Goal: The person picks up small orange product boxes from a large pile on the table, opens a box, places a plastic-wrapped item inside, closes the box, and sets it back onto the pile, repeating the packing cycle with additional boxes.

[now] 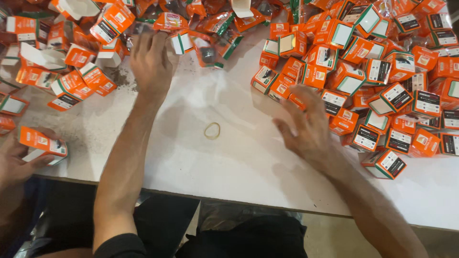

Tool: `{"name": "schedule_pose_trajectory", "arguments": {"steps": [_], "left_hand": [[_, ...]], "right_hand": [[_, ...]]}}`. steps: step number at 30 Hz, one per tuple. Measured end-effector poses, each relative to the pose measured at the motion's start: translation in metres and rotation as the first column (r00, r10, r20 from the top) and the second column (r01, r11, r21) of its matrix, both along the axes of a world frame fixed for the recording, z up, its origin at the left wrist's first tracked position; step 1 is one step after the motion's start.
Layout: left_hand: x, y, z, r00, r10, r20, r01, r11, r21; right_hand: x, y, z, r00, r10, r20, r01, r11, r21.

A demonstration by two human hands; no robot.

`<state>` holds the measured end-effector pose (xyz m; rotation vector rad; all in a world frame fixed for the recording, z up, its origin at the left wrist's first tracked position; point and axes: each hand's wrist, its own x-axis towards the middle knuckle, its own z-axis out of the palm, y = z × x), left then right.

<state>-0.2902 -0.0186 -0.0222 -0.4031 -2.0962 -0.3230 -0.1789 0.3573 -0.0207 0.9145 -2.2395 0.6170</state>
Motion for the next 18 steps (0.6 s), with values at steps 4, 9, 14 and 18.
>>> {"name": "schedule_pose_trajectory", "arguments": {"steps": [4, 9, 14, 18], "left_hand": [[0.045, 0.052, 0.009, 0.908, -0.295, 0.298, 0.249, 0.951, 0.182], [0.096, 0.109, 0.011, 0.650, -0.661, 0.374, 0.674, 0.729, 0.117], [0.072, 0.090, 0.031, 0.560, -0.616, 0.554, 0.313, 0.776, 0.547], [0.036, 0.078, 0.019, 0.710, -0.320, 0.628, 0.399, 0.917, 0.016]], "right_hand": [[0.005, -0.026, -0.013, 0.985, 0.142, 0.101, -0.137, 0.989, -0.063], [0.009, -0.035, -0.030, 0.847, 0.146, 0.511, -0.128, 0.989, -0.070], [0.010, -0.025, -0.038, 0.741, 0.175, 0.648, -0.039, 0.975, -0.218], [0.009, -0.029, -0.035, 0.781, 0.194, 0.593, -0.062, 0.970, -0.235]]}}
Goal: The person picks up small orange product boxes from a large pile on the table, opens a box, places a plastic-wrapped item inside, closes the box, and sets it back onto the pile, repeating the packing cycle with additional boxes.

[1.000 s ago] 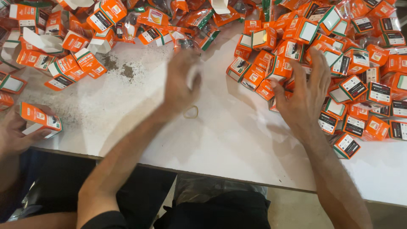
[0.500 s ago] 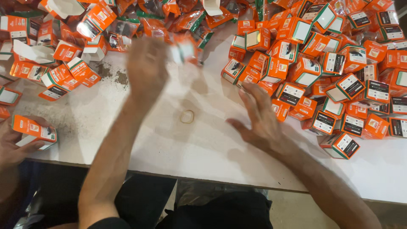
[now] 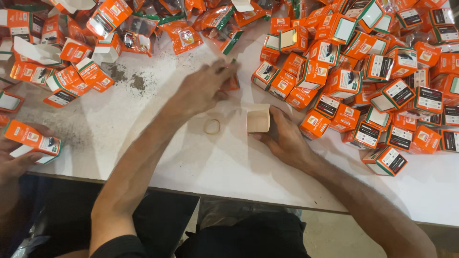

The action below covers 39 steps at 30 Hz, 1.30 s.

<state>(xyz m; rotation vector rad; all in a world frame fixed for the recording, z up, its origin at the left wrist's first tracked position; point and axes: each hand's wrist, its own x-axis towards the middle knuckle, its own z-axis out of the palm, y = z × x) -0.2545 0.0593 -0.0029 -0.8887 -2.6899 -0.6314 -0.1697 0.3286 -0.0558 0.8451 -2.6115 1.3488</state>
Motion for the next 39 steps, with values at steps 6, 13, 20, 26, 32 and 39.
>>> {"name": "schedule_pose_trajectory", "arguments": {"steps": [6, 13, 20, 26, 32, 39], "left_hand": [[0.004, 0.011, -0.027, 0.983, -0.024, 0.182, -0.034, 0.950, 0.309], [0.063, 0.032, -0.044, 0.841, -0.190, -0.506, 0.423, 0.815, 0.396], [0.071, 0.043, -0.037, 0.882, -0.230, -0.411, 0.313, 0.938, 0.146], [0.086, 0.055, -0.042, 0.968, -0.051, -0.245, 0.117, 0.958, 0.262], [0.079, 0.072, -0.038, 0.996, 0.084, 0.008, -0.083, 0.948, 0.306], [0.091, 0.078, -0.039, 0.977, 0.168, 0.128, -0.211, 0.794, 0.569]], "right_hand": [[-0.002, 0.004, 0.012, 0.982, 0.047, -0.184, -0.043, 0.999, 0.029], [-0.009, 0.001, 0.004, 0.993, -0.053, -0.102, 0.051, 0.998, -0.021], [-0.004, -0.002, 0.007, 0.991, -0.065, -0.115, 0.064, 0.998, -0.016], [-0.002, -0.004, 0.010, 0.991, -0.058, -0.120, 0.057, 0.998, -0.014], [0.009, -0.010, 0.017, 0.992, -0.096, -0.085, 0.093, 0.995, -0.035], [0.014, -0.007, 0.009, 0.984, -0.124, -0.130, 0.129, 0.991, 0.030]]}}
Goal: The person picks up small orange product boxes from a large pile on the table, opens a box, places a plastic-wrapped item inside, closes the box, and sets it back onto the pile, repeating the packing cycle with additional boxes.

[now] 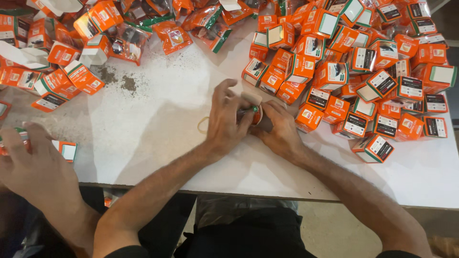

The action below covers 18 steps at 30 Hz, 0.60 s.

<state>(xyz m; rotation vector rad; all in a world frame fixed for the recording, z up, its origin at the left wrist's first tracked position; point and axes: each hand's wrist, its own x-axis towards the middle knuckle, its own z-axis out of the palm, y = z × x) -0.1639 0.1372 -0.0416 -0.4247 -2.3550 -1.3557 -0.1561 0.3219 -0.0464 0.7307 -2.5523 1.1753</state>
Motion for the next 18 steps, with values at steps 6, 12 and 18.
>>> {"name": "schedule_pose_trajectory", "arguments": {"steps": [6, 12, 18], "left_hand": [[-0.022, -0.003, -0.019, 0.922, -0.243, 0.301, 0.144, 0.938, 0.315], [-0.023, 0.004, -0.030, 0.920, -0.269, 0.285, 0.147, 0.911, 0.386], [-0.031, -0.026, -0.017, 0.648, -0.652, 0.393, 0.252, 0.671, 0.697]], "right_hand": [[0.000, 0.002, -0.013, 0.999, -0.052, 0.001, 0.052, 0.995, -0.087], [0.004, 0.007, -0.010, 0.999, 0.037, -0.030, -0.040, 0.995, -0.091], [0.002, 0.007, -0.004, 0.989, 0.078, -0.127, -0.071, 0.996, 0.052]]}}
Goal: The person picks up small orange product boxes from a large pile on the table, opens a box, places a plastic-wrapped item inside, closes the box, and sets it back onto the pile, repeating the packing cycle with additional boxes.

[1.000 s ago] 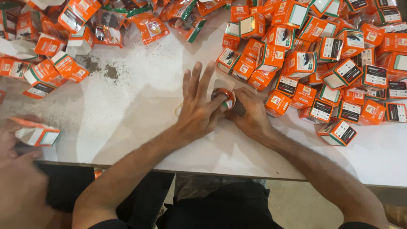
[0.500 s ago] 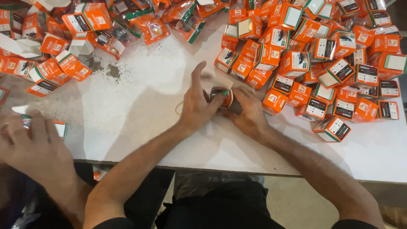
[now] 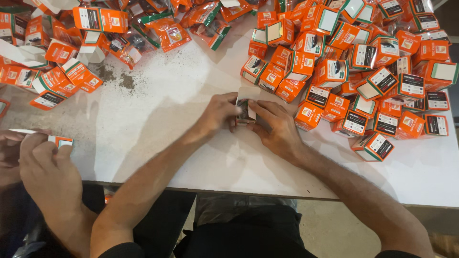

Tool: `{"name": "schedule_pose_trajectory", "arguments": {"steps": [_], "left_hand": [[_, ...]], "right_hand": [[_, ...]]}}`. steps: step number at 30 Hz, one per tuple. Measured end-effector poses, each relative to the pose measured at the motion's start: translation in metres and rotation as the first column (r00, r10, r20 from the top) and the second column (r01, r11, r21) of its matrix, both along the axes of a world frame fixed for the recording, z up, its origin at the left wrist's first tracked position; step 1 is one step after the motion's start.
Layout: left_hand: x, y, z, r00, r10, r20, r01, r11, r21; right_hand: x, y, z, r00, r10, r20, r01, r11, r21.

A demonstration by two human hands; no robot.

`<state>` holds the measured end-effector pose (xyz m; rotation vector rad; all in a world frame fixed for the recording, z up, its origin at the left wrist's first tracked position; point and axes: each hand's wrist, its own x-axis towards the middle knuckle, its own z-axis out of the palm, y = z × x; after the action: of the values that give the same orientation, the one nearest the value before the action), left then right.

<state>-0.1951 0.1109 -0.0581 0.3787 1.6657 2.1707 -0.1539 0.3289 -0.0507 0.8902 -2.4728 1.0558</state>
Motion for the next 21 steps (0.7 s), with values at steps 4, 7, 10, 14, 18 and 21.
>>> {"name": "schedule_pose_trajectory", "arguments": {"steps": [4, 7, 10, 14, 18, 21], "left_hand": [[-0.010, -0.007, 0.007, 0.981, -0.039, 0.192, 0.034, 0.999, 0.029], [-0.014, -0.002, 0.009, 0.984, -0.022, 0.179, 0.043, 0.992, -0.116], [-0.013, 0.005, 0.007, 0.997, 0.024, 0.068, -0.005, 0.963, -0.270], [0.006, 0.013, 0.001, 0.785, 0.044, -0.618, -0.308, 0.893, -0.328], [0.019, 0.007, 0.007, 0.558, -0.018, -0.830, -0.327, 0.914, -0.240], [0.025, -0.002, 0.018, 0.429, -0.130, -0.894, -0.286, 0.919, -0.271]], "right_hand": [[-0.001, 0.001, 0.004, 1.000, 0.019, -0.025, -0.018, 1.000, 0.015], [0.002, 0.001, 0.006, 0.999, 0.016, -0.037, -0.015, 1.000, 0.009], [0.004, 0.001, 0.007, 0.999, 0.015, -0.033, -0.015, 1.000, -0.008], [0.004, 0.003, 0.002, 0.999, 0.018, 0.042, -0.016, 0.999, -0.042], [0.004, 0.004, -0.009, 0.965, -0.025, 0.260, 0.064, 0.987, -0.145], [0.004, 0.005, -0.016, 0.946, -0.091, 0.312, 0.140, 0.981, -0.138]]}}
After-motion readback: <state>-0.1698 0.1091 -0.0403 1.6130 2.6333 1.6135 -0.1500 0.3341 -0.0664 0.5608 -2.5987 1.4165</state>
